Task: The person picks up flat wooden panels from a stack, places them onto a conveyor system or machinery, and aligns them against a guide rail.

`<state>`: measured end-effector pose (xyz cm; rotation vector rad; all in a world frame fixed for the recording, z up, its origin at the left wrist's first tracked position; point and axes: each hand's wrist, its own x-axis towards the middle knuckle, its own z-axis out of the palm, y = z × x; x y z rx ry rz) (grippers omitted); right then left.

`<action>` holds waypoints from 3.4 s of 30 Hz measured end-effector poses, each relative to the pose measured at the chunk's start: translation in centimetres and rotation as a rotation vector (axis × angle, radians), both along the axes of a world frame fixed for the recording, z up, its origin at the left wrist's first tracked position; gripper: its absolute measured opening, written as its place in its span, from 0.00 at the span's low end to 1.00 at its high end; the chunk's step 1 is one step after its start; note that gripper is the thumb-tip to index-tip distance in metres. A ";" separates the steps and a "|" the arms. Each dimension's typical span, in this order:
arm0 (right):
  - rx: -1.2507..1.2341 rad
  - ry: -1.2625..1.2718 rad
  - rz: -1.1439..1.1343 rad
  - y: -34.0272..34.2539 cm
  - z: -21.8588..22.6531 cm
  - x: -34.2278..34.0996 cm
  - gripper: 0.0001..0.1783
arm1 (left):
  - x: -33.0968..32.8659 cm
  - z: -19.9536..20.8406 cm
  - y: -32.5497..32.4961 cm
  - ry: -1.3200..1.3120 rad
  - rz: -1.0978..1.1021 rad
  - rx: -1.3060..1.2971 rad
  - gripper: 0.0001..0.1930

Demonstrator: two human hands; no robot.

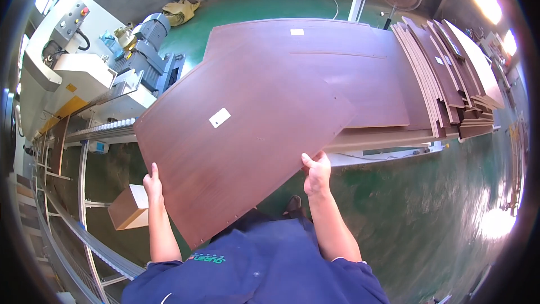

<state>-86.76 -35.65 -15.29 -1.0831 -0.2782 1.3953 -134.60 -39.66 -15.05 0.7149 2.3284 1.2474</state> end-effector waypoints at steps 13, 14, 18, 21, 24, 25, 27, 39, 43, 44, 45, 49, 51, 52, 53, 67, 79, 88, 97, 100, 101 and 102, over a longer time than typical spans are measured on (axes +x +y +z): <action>-0.060 -0.119 0.291 6.6 -1.7 9.7 0.13 | 7.9 -5.0 2.5 -0.200 0.107 0.035 0.32; -0.049 -0.024 0.330 6.8 -3.8 11.3 0.12 | 9.0 -5.1 3.1 -0.257 0.099 0.038 0.32; -0.244 -0.190 0.147 -0.1 -4.6 8.9 0.18 | 10.9 -8.3 2.5 -0.358 0.141 0.172 0.34; -0.257 -0.134 0.357 -5.6 -4.7 5.0 0.18 | 15.1 -7.2 3.0 -0.456 0.196 0.124 0.35; -0.155 -0.173 0.377 -6.3 -3.1 1.1 0.20 | 17.4 -8.4 3.1 -0.566 0.199 0.193 0.39; -0.160 -0.171 0.376 -5.5 -3.1 1.1 0.20 | 18.5 -7.8 3.1 -0.594 0.225 0.188 0.41; -0.149 -0.275 0.345 -4.2 -3.8 2.1 0.21 | 19.9 -7.4 3.1 -0.673 0.194 0.225 0.42; -0.007 -0.869 0.111 -3.5 -5.9 9.8 0.19 | 23.9 -4.1 -3.0 -0.859 -0.339 -0.076 0.20; 0.015 -0.851 0.096 -3.2 -5.5 9.5 0.18 | 21.9 -3.7 -1.5 -0.838 -0.356 0.046 0.21; 0.021 -0.849 0.096 -2.8 -5.7 9.6 0.18 | 21.7 -3.8 -0.9 -0.835 -0.356 0.052 0.21; 0.015 -0.887 0.109 -2.2 -5.7 9.9 0.19 | 21.8 -3.8 -0.3 -0.858 -0.338 0.038 0.21; 0.010 -1.470 0.114 1.0 -4.8 10.8 0.22 | 22.2 -4.2 1.5 -0.931 -0.304 0.051 0.20; -0.038 -1.527 0.136 2.6 -4.6 10.9 0.24 | 22.8 -4.6 2.3 -0.928 -0.288 0.069 0.21; -0.037 -1.598 0.141 3.2 -4.9 10.9 0.24 | 23.1 -4.7 2.7 -0.925 -0.269 0.082 0.21; -0.039 -1.668 0.147 3.9 -5.1 11.0 0.24 | 23.1 -4.8 3.2 -0.927 -0.281 0.082 0.21; -0.185 -0.898 0.215 4.0 -6.4 11.7 0.24 | 11.0 -3.0 8.0 0.791 -0.324 -0.087 0.45; -0.201 -1.426 -0.130 3.4 -5.5 21.7 0.16 | 22.8 -1.4 10.1 0.653 -0.535 -0.121 0.48; -0.056 -1.948 0.145 9.5 -0.1 17.4 0.30 | 37.2 -1.9 13.9 0.627 -0.710 -0.093 0.47; -0.281 -2.064 0.194 10.7 -5.0 27.8 0.32 | 47.6 -3.2 14.7 0.585 -0.836 -0.045 0.46; -0.296 -2.073 0.204 10.9 -6.4 31.9 0.31 | 48.3 -3.2 14.5 0.462 -0.956 0.018 0.46; -0.296 -2.072 0.222 11.2 -6.8 32.6 0.31 | 46.6 -3.0 13.8 0.505 -1.001 0.088 0.43; -0.269 -2.092 0.228 11.4 -7.3 33.6 0.31 | 44.3 -2.2 13.2 0.420 -1.040 0.159 0.41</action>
